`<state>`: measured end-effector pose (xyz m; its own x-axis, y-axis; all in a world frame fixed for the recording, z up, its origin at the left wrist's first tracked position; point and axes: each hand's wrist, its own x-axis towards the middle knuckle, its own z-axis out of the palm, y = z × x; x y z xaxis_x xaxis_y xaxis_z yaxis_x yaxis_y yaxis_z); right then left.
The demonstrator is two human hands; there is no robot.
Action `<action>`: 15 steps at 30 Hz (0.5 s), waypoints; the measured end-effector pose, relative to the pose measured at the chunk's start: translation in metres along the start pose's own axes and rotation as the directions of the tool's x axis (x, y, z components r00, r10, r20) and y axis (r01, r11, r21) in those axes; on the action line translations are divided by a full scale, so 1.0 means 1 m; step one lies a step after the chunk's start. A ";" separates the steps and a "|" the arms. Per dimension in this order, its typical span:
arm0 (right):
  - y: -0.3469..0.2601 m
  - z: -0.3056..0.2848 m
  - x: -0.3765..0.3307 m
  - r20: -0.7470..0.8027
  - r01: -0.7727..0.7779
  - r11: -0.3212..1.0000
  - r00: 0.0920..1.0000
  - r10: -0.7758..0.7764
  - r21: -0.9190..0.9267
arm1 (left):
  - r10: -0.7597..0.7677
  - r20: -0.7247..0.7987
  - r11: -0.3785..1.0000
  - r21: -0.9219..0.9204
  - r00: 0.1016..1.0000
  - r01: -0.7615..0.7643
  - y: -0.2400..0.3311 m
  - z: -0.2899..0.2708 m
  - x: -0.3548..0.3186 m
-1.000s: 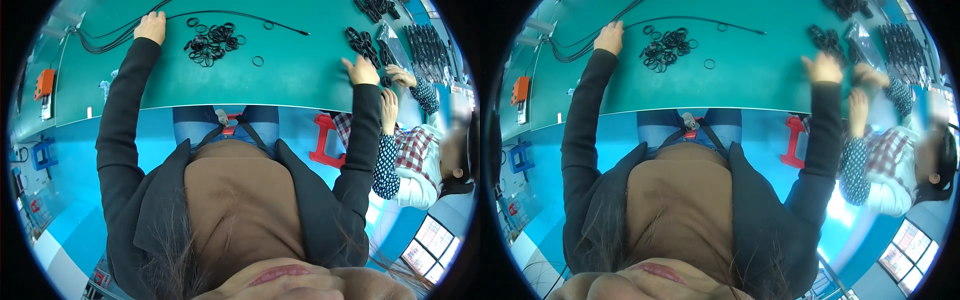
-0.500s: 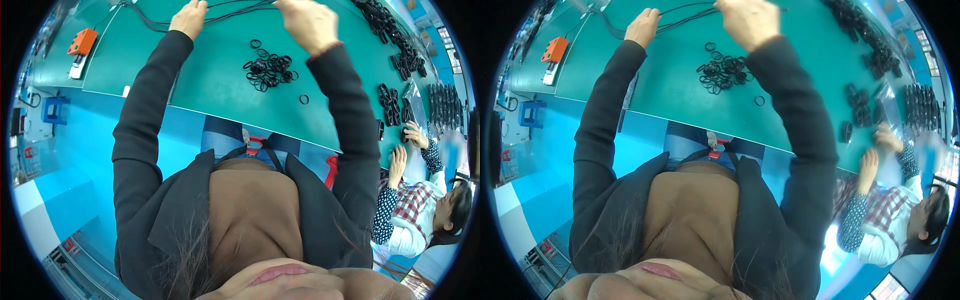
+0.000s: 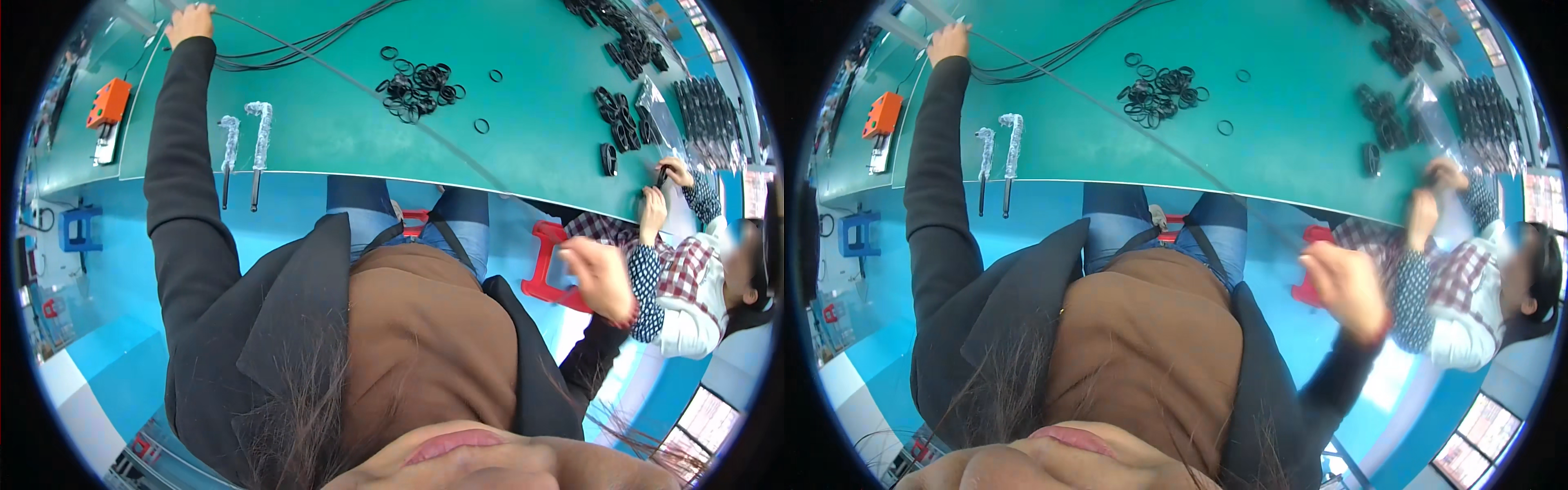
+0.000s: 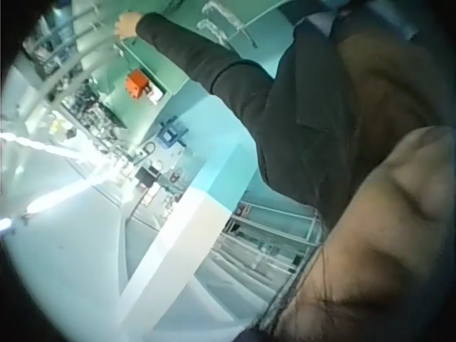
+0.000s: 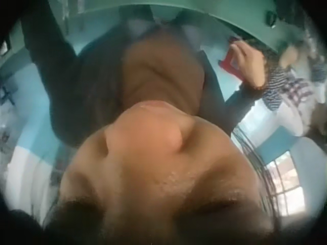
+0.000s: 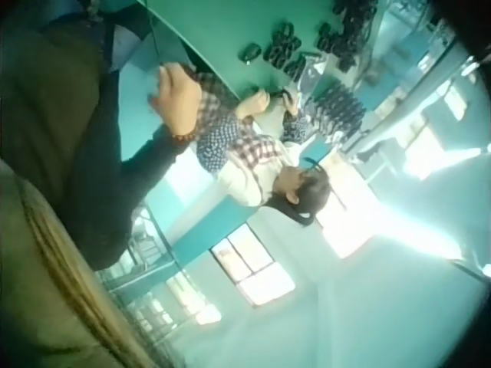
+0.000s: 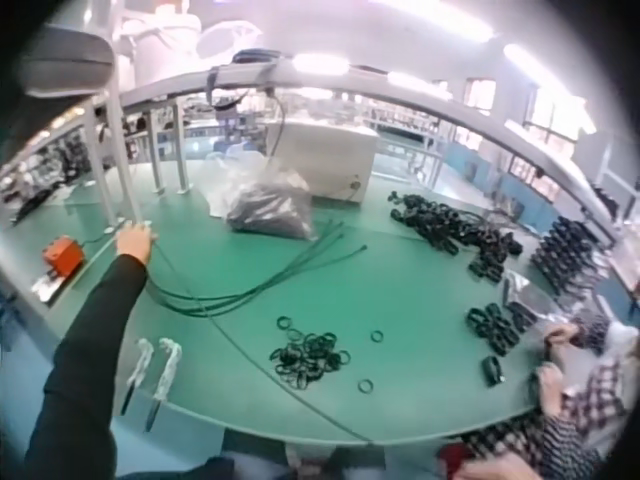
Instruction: The person winds cables into coils by hand and secures each bundle with a rubber band.
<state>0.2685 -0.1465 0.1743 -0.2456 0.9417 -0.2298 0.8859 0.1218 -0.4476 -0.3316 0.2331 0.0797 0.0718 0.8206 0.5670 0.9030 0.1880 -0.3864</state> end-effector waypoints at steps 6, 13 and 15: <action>-0.029 0.050 0.065 -0.302 0.382 0.919 0.868 -0.394 -0.099 | 0.331 -0.673 0.823 -0.137 0.661 -0.552 0.103 -0.210 0.003; -0.087 0.054 0.142 -0.469 0.553 0.535 0.831 -0.299 0.638 | 0.373 -0.444 0.585 -0.569 0.815 -0.578 0.150 -0.318 -0.089; -0.084 0.051 0.140 -0.637 0.651 0.602 0.716 -0.285 0.462 | 0.416 -0.254 0.282 -0.877 0.873 -0.389 0.145 -0.313 -0.103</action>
<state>0.1400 -0.0405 0.1356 -0.1779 0.8391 0.5140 0.1914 0.5419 -0.8184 -0.0758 0.0069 0.1927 0.5457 0.6574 0.5196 0.5979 -0.7399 0.3082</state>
